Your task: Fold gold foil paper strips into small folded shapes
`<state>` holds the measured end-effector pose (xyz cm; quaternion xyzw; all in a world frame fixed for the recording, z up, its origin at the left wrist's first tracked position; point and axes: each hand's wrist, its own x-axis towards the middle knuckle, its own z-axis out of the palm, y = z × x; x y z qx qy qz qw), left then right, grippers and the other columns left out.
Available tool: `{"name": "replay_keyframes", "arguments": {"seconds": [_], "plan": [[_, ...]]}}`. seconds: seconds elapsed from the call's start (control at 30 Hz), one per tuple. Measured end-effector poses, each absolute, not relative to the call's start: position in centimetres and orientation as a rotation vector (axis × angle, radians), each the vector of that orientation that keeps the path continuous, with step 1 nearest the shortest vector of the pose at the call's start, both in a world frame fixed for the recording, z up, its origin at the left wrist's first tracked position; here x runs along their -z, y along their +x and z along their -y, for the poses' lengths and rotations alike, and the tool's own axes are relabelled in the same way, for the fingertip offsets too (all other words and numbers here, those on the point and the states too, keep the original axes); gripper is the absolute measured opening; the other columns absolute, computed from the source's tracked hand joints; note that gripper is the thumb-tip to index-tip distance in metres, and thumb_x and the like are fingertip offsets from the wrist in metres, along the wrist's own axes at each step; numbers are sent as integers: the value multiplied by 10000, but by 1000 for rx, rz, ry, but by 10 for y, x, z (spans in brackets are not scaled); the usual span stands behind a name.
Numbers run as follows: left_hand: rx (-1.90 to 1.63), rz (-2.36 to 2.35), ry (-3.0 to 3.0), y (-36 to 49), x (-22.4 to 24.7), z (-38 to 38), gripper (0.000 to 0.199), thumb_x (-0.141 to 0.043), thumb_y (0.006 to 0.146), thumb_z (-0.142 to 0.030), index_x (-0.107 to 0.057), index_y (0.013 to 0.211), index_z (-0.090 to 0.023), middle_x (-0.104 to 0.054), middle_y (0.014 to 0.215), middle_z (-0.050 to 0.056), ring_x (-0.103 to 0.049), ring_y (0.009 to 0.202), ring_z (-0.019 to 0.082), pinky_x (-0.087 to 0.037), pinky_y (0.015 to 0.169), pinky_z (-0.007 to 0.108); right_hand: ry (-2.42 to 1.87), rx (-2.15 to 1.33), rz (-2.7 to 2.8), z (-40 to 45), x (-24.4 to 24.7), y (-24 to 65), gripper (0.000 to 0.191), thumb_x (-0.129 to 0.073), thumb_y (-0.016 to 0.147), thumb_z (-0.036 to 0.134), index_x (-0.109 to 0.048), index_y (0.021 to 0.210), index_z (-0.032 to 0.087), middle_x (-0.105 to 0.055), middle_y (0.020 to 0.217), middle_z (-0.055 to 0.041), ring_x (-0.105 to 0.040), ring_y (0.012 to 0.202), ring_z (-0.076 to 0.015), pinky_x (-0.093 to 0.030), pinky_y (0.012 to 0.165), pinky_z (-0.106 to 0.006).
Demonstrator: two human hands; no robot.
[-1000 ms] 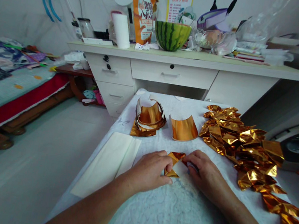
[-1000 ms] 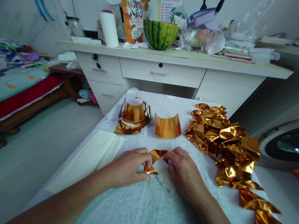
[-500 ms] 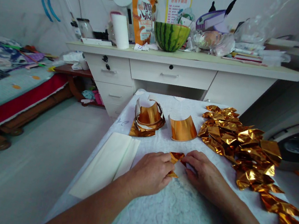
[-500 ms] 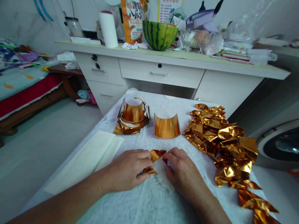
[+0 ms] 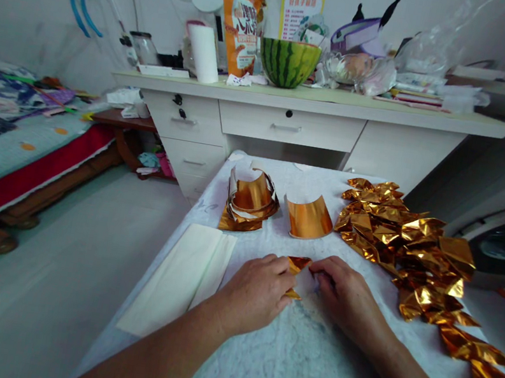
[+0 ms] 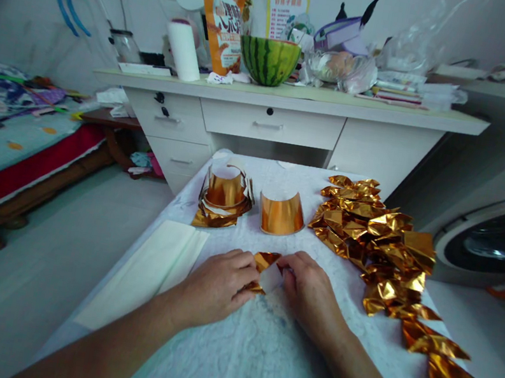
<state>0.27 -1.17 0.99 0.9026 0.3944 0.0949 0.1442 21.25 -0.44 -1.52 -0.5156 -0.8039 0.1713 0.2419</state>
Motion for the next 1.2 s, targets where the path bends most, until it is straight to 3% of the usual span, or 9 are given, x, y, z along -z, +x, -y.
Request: {"name": "replay_keyframes", "arguments": {"seconds": [0.27, 0.43, 0.63, 0.83, 1.03, 1.2], "plan": [[-296, -1116, 2613, 2, -9, 11, 71, -597, 887, -250, -609, 909, -184, -617, 974, 44, -551, 947, 216, -470, 862, 349, -1503, -393, 2226, 5, 24, 205, 113, -534, 851, 182, -633, 905, 185, -579, 877, -51, -565, 815, -194, -472, 739, -330], [-295, -1131, 2647, 3, -7, 13, 32, -557, 888, -176, -585, 903, -182, -633, 951, 35, -583, 908, 207, -484, 823, 337, -1558, -320, 2245, 5, 21, 200, 122, -489, 861, 166, -609, 854, 187, -575, 845, -45, -561, 790, -191, -449, 718, -311], [-326, -1194, 2616, 3, -7, 15, 123, -565, 867, -151, -543, 981, -192, -626, 980, 23, -593, 887, 194, -498, 761, 320, -1624, -178, 2226, 6, 18, 200, 110, -499, 824, 157, -546, 735, 202, -567, 753, -22, -551, 710, -177, -394, 649, -275], [-323, -1126, 2669, 2, -6, 13, 40, -581, 884, -213, -604, 868, -183, -594, 936, 18, -576, 887, 183, -497, 791, 320, -1687, -129, 2159, 9, 17, 199, 118, -478, 819, 189, -496, 704, 210, -547, 638, 7, -511, 565, -152, -318, 557, -266], [-331, -1169, 2638, 2, -6, 13, 111, -653, 844, -278, -627, 902, -188, -588, 976, 31, -561, 948, 206, -498, 817, 338, -1679, -427, 2001, 11, 10, 200, 61, -490, 801, 216, -493, 740, 220, -504, 554, 49, -469, 488, -129, -307, 506, -243], [-311, -1200, 2649, 2, -7, 12, 140, -670, 832, -294, -605, 884, -182, -586, 978, 31, -557, 936, 207, -503, 803, 342, -1483, -833, 1881, 11, 10, 205, 120, -452, 793, 194, -546, 864, 216, -587, 689, 25, -549, 600, -142, -406, 559, -238]]}}
